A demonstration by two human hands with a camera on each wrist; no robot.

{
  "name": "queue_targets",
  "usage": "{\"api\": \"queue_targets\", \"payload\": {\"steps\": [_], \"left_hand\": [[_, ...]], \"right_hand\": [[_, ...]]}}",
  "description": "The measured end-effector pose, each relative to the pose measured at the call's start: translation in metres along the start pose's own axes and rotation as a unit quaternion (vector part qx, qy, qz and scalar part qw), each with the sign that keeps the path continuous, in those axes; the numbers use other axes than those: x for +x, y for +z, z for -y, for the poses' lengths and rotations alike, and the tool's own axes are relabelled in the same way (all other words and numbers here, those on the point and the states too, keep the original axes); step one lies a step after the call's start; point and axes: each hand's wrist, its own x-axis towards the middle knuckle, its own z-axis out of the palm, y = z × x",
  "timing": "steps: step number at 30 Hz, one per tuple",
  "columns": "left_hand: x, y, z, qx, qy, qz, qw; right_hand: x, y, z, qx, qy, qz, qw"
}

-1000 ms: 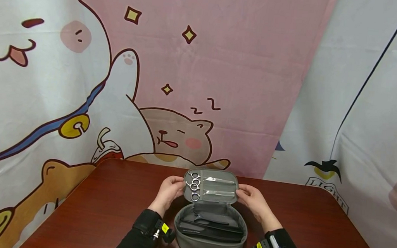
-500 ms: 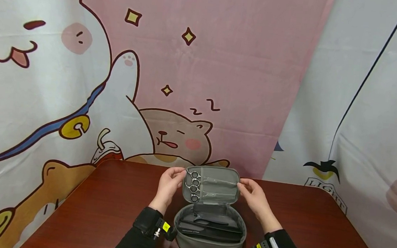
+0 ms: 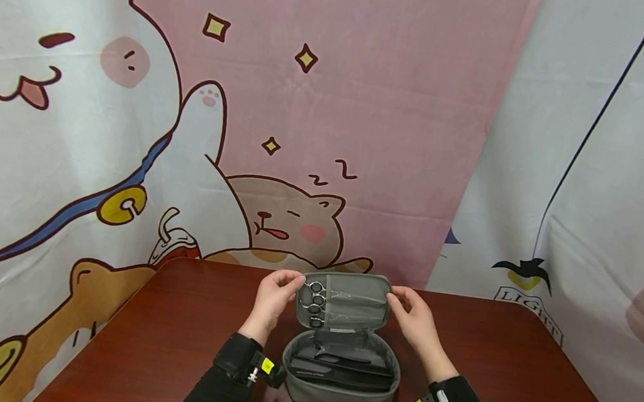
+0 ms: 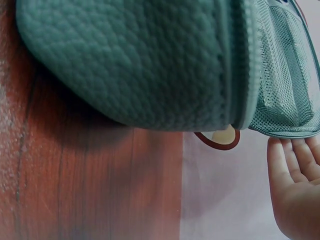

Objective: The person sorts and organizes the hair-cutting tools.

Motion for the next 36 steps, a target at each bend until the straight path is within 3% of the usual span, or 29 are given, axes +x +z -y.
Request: {"api": "queue_targets", "payload": {"steps": [4,9,21,25,31,36], "left_hand": [[-0.003,-0.002,-0.002,0.062,0.051,-0.004,0.9968],[-0.008,-0.009,-0.006,0.142,0.120,0.002,0.9827],[-0.023,-0.023,-0.014,0.201,0.192,0.055,0.9589],[-0.028,-0.027,-0.015,0.224,0.247,0.079,0.9394],[-0.038,-0.037,-0.014,0.254,0.335,0.132,0.8979],[-0.045,-0.044,-0.015,0.259,0.380,0.187,0.8683]], "right_hand": [[-0.002,0.001,0.000,-0.005,-0.011,-0.011,0.9999],[-0.006,-0.001,0.001,-0.007,-0.030,-0.024,0.9992],[-0.018,-0.009,0.006,-0.040,-0.060,-0.028,0.9970],[-0.025,-0.012,0.006,-0.059,-0.095,-0.037,0.9930],[-0.037,-0.020,0.003,-0.068,-0.159,-0.021,0.9847],[-0.047,-0.027,0.000,-0.071,-0.206,0.005,0.9760]]}}
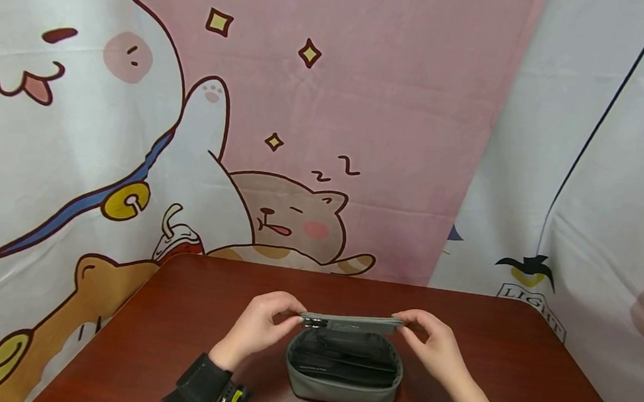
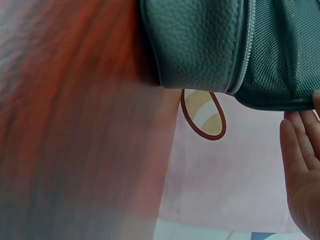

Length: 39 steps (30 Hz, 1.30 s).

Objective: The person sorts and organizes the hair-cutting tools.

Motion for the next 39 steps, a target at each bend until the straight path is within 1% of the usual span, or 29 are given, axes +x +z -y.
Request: {"api": "queue_targets", "payload": {"steps": [2,6,9,12,20,25,29,31,39], "left_hand": [[-0.003,-0.001,0.000,-0.004,0.020,0.012,0.9997],[-0.008,-0.001,-0.002,0.004,0.055,0.026,0.9981],[-0.011,0.000,-0.003,0.022,0.079,0.036,0.9960],[-0.014,0.002,-0.005,0.034,0.097,0.044,0.9937],[-0.024,0.007,-0.008,0.048,0.120,0.068,0.9894],[-0.029,0.011,-0.009,0.065,0.134,0.073,0.9862],[-0.031,0.013,-0.009,0.074,0.138,0.080,0.9844],[-0.032,0.014,-0.009,0.080,0.145,0.081,0.9829],[-0.034,0.014,-0.011,0.097,0.149,0.096,0.9794]], "right_hand": [[-0.003,-0.001,0.000,-0.014,-0.025,0.003,0.9996],[-0.008,-0.004,0.000,-0.047,-0.069,0.012,0.9964],[-0.012,-0.006,0.000,-0.059,-0.086,0.021,0.9943],[-0.016,-0.007,0.000,-0.057,-0.101,0.032,0.9927],[-0.023,-0.008,-0.001,-0.039,-0.161,0.067,0.9840],[-0.026,-0.008,-0.003,-0.044,-0.193,0.083,0.9767],[-0.028,-0.008,-0.004,-0.055,-0.218,0.092,0.9700],[-0.028,-0.008,-0.004,-0.064,-0.224,0.098,0.9675],[-0.030,-0.007,-0.003,-0.093,-0.232,0.116,0.9612]]}}
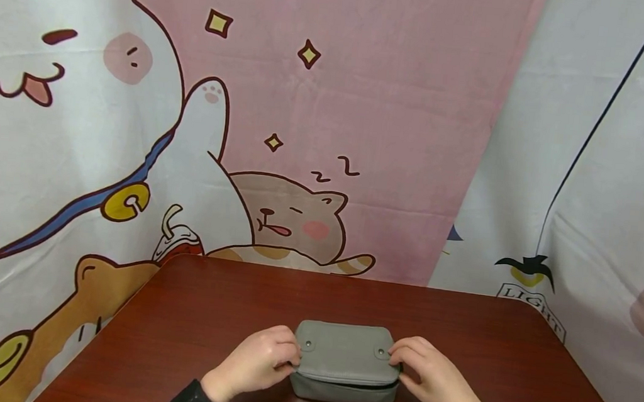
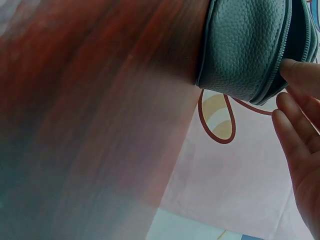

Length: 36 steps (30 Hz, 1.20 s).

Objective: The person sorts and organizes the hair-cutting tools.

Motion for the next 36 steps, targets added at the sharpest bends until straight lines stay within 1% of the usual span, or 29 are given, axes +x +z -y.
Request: {"api": "queue_targets", "payload": {"steps": [6,9,19,24,31,36], "left_hand": [[0.0005,0.0001,-0.0017,0.007,-0.001,0.013,0.9999],[0.0004,-0.0005,-0.0023,0.007,-0.001,0.014,0.9999],[0.0000,0.0008,-0.0024,0.000,0.000,0.015,0.9999],[-0.0001,0.0017,-0.0029,0.001,-0.004,0.019,0.9998],[-0.0009,0.0036,-0.0031,0.006,-0.015,0.027,0.9995],[-0.0009,0.0037,-0.0041,0.015,-0.023,0.033,0.9991]], "right_hand": [[-0.0002,-0.0008,-0.0010,0.003,-0.008,0.009,0.9999],[0.0007,-0.0011,-0.0016,0.006,-0.020,0.010,0.9997],[0.0026,-0.0059,-0.0031,0.009,-0.039,0.036,0.9985],[0.0038,-0.0077,-0.0038,0.010,-0.049,0.047,0.9977],[0.0038,-0.0084,-0.0056,0.031,-0.059,0.053,0.9964],[0.0038,-0.0085,-0.0053,0.038,-0.056,0.055,0.9962]]}}
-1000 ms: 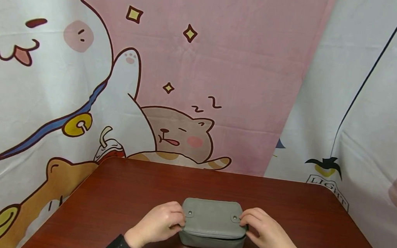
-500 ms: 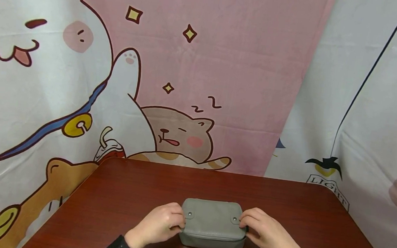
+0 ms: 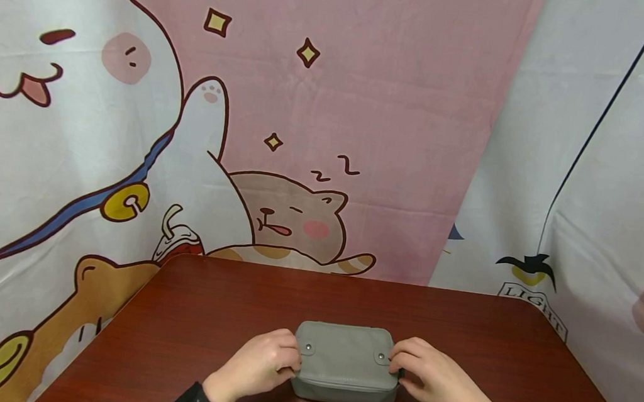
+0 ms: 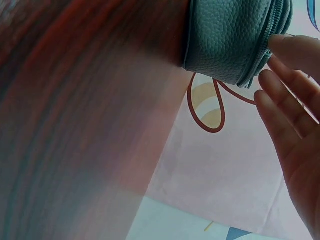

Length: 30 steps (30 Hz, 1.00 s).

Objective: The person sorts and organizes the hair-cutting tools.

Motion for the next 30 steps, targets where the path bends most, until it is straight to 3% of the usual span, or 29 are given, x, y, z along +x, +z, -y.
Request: {"api": "queue_targets", "payload": {"steps": [6,13,22,26,30], "left_hand": [[0.005,-0.005,-0.006,0.011,-0.040,0.042,0.9982],[0.022,-0.012,-0.017,0.040,-0.108,0.104,0.9880],[0.042,-0.003,-0.021,0.051,-0.149,0.106,0.9818],[0.048,0.000,-0.021,0.051,-0.165,0.119,0.9779],[0.053,0.006,-0.022,0.050,-0.184,0.148,0.9705]], "right_hand": [[-0.001,-0.001,0.001,0.007,0.018,0.005,0.9998],[-0.001,-0.002,0.005,0.022,0.068,0.004,0.9974],[0.006,-0.001,0.008,0.028,0.111,-0.041,0.9926],[0.007,0.001,0.008,0.021,0.167,-0.049,0.9845],[0.007,0.004,0.009,0.019,0.262,-0.031,0.9643]]}}
